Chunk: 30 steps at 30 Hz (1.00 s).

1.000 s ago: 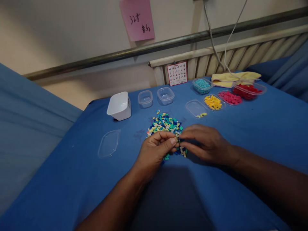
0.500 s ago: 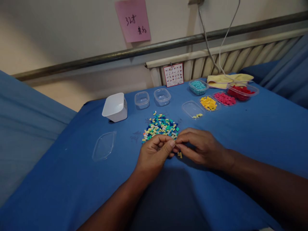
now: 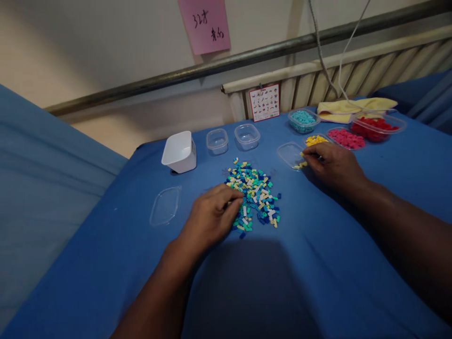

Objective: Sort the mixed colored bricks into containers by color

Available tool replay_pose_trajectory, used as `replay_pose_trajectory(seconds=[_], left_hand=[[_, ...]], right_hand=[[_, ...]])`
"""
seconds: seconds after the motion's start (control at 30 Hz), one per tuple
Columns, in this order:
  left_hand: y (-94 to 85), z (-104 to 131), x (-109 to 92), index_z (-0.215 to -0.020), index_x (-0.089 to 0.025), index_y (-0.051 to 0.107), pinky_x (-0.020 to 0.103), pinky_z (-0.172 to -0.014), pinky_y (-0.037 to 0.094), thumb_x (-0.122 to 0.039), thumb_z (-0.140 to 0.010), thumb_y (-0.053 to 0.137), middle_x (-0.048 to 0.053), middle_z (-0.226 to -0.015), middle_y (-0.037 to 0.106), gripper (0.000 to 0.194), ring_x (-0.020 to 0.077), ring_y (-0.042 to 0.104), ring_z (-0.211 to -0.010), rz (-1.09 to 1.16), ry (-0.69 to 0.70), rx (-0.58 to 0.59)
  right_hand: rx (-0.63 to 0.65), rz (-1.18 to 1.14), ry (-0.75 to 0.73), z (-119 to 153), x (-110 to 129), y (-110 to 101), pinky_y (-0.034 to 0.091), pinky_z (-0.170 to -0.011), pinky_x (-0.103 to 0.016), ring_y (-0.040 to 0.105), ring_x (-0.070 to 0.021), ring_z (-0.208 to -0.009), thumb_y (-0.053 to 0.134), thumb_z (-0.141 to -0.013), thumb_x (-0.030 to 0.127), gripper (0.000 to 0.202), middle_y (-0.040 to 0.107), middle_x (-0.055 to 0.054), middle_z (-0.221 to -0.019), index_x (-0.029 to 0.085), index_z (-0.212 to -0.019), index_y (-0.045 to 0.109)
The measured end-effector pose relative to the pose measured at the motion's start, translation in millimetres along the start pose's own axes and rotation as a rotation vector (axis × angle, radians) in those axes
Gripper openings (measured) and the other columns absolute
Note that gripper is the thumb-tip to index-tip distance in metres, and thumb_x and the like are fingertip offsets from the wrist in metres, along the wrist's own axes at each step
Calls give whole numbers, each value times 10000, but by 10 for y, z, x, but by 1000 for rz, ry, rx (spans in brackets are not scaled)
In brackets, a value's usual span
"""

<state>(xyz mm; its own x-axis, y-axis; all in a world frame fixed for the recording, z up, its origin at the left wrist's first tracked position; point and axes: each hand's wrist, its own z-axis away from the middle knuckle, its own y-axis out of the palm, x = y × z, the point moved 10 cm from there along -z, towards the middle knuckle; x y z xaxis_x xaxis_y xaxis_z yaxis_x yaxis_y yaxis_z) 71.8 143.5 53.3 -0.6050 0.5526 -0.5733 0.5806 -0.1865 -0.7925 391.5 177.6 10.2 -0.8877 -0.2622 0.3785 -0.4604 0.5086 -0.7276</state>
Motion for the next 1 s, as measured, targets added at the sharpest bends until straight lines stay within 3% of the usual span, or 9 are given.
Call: replay_pose_trajectory(seconds=[0.1,0.2,0.3,0.43,0.5,0.57,0.73,0.87,1.0], left_hand=[[107,41,-175,-1085,-211,768,364,-911,561,-244,-1083,585,68,-1068,761,187,214,721,-1026,-127,152,111],[149,57,-184,-1075,-213,755,358,-899,561,-232,-1089,565,67,-1074,753,192,213,718,-1029,-187,177,155],[62,40,-31,-1121,-219,756,365,-902,560,-217,-1074,571,71,-1131,747,191,223,714,-1051,-231,89,128],[-119,48,144,-1140,-221,755,372,-912,549,-223,-1051,594,60,-1132,735,184,217,706,-1024,-213,-9,97],[-123,71,161,-1162,-224,756,372,-920,547,-236,-1041,613,55,-1151,729,188,213,703,-1024,-184,-31,150],[-68,98,128,-1220,-231,751,372,-937,548,-231,-1029,625,57,-1177,721,228,218,700,-1049,-177,-29,222],[97,113,22,-1325,-230,734,394,-951,555,-259,-1036,623,94,-1176,686,311,254,689,-1088,-300,10,259],[169,103,29,-1251,-229,741,390,-881,557,-262,-1037,606,91,-1149,672,256,248,684,-1012,-347,-3,243],[167,98,35,-1141,-222,725,391,-912,547,-212,-1017,606,75,-1131,671,172,244,673,-1036,-297,-8,230]], right_hand=[[11,10,0,-1,20,11,598,-870,-507,760,-355,-1011,623,-986,282,228,820,-139,-1126,236,-1120,801],[23,-12,-58,23,210,-35,605,-898,-528,760,-372,-1045,598,-1013,284,258,812,-163,-1145,209,-1165,793],[53,-110,-191,131,638,-79,611,-942,-515,767,-352,-1060,582,-1040,263,254,815,-150,-1143,201,-1186,780],[213,-331,-478,436,1431,-23,625,-977,-458,768,-285,-1103,599,-1046,181,270,819,-98,-1216,256,-1250,759],[286,-400,-630,603,1747,-1,629,-983,-450,767,-268,-1111,590,-1052,147,282,815,-104,-1251,236,-1265,752],[348,-434,-728,719,1919,26,631,-977,-446,769,-254,-1085,581,-1058,133,269,822,-106,-1221,219,-1245,754],[399,-483,-716,734,1907,42,636,-918,-410,768,-233,-1010,583,-1066,147,243,826,-93,-1119,226,-1224,750],[354,-485,-647,679,1819,19,642,-865,-414,769,-246,-962,609,-1047,162,242,820,-96,-1093,231,-1235,746],[355,-464,-618,672,1782,46,635,-843,-406,762,-243,-938,589,-1055,152,238,812,-90,-1070,227,-1236,724]])
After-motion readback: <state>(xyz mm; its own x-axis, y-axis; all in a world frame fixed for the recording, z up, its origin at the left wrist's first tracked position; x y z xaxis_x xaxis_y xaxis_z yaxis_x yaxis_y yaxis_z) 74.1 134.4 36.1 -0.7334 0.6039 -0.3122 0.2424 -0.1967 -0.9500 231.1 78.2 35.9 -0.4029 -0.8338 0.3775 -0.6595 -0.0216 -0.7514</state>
